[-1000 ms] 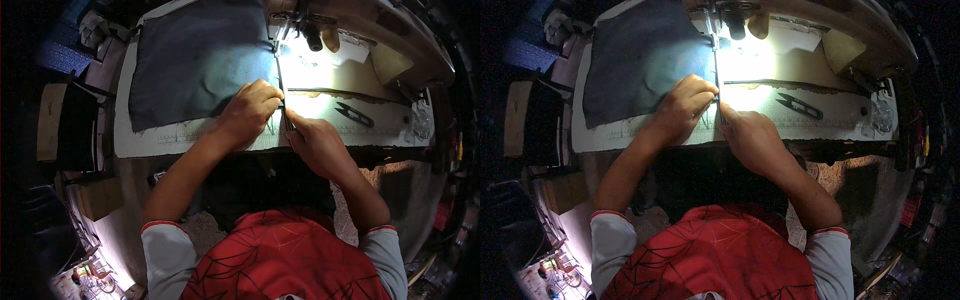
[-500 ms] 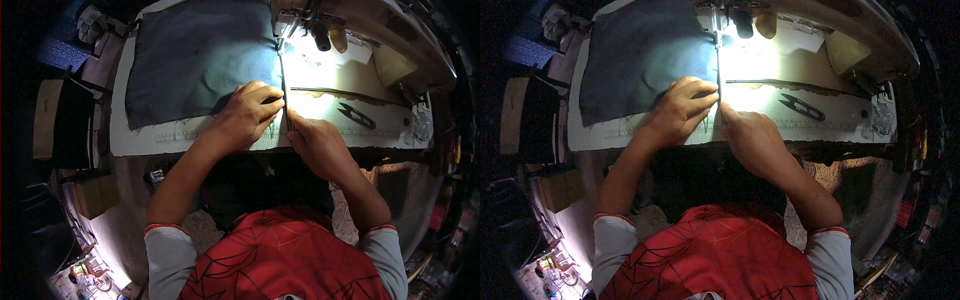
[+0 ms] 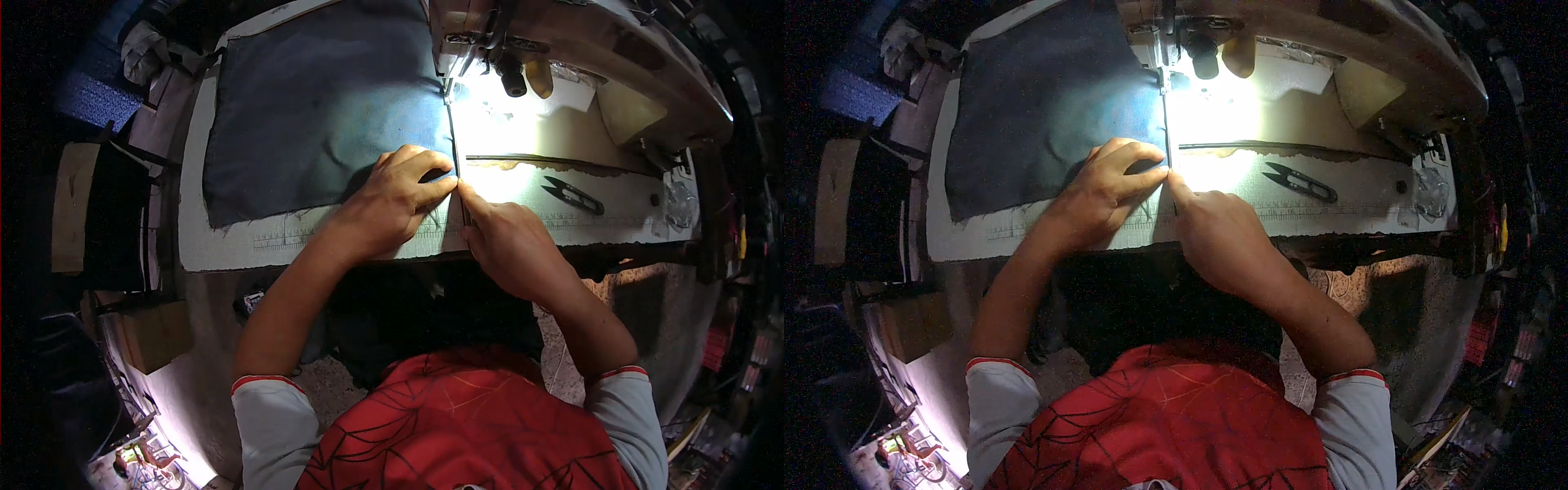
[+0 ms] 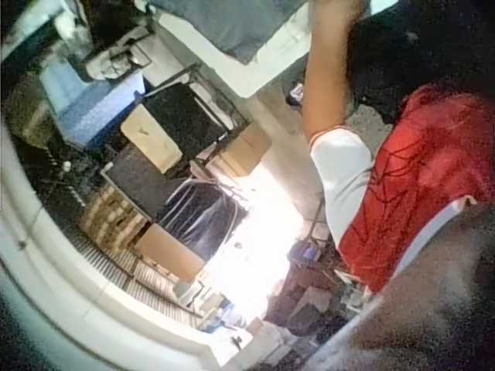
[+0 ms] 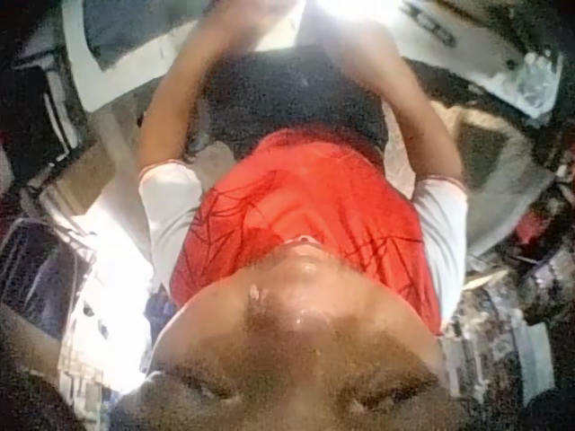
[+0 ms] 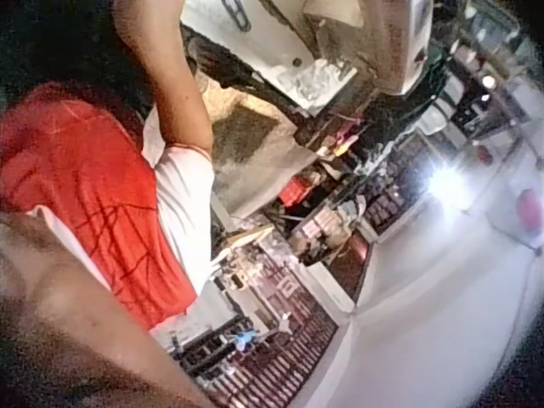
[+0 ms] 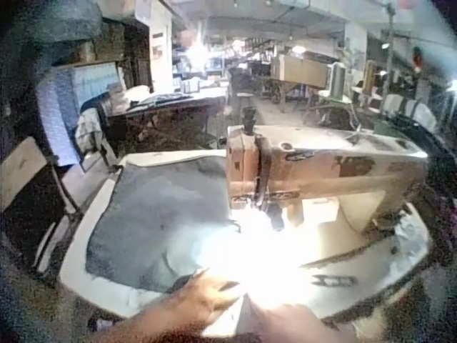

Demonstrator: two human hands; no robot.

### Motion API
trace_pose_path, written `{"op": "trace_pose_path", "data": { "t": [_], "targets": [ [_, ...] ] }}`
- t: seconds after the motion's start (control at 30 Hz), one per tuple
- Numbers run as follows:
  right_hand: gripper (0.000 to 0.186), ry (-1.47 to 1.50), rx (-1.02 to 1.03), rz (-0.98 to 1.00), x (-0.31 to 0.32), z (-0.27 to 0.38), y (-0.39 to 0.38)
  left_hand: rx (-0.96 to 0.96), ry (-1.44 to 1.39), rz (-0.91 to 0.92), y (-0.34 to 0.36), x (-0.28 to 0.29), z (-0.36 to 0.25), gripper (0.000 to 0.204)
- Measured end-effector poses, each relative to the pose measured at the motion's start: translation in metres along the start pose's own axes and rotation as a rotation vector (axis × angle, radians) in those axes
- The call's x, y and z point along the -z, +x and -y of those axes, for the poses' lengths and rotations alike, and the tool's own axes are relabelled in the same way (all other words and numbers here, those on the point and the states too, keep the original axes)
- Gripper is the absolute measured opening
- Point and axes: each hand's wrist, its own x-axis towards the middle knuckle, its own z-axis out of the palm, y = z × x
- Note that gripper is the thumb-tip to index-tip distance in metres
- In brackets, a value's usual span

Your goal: Sewing a piece of fabric using an industrial sewing machine and trimming threads with snips.

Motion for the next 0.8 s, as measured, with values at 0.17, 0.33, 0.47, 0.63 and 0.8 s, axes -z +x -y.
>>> {"op": "trace_pose_path", "data": {
  "t": [0.17, 0.33, 0.47, 0.63, 0.8],
  "targets": [
    [0.052, -0.081, -0.044, 0.087, 0.004, 0.004, 0.003, -0.012, -0.083, 0.068, 0.011, 0.006, 0.01, 0.029],
    [0.054, -0.104, -0.11, 0.195, 0.007, 0.008, 0.006, -0.07, 0.196, -0.009, 0.029, 0.004, 0.024, 0.03],
    [0.055, -0.1, -0.082, 0.16, 0.007, 0.003, 0.003, 0.027, 0.174, 0.078, 0.026, 0.005, 0.01, 0.035],
    [0.055, -0.082, -0.05, 0.125, 0.008, 0.001, 0.003, -0.026, 0.216, 0.019, 0.02, 0.001, 0.009, 0.037],
    [0.054, -0.092, -0.033, 0.136, 0.006, -0.003, 0.004, -0.056, 0.393, 0.032, 0.016, -0.004, 0.011, 0.038]
  ]
}}
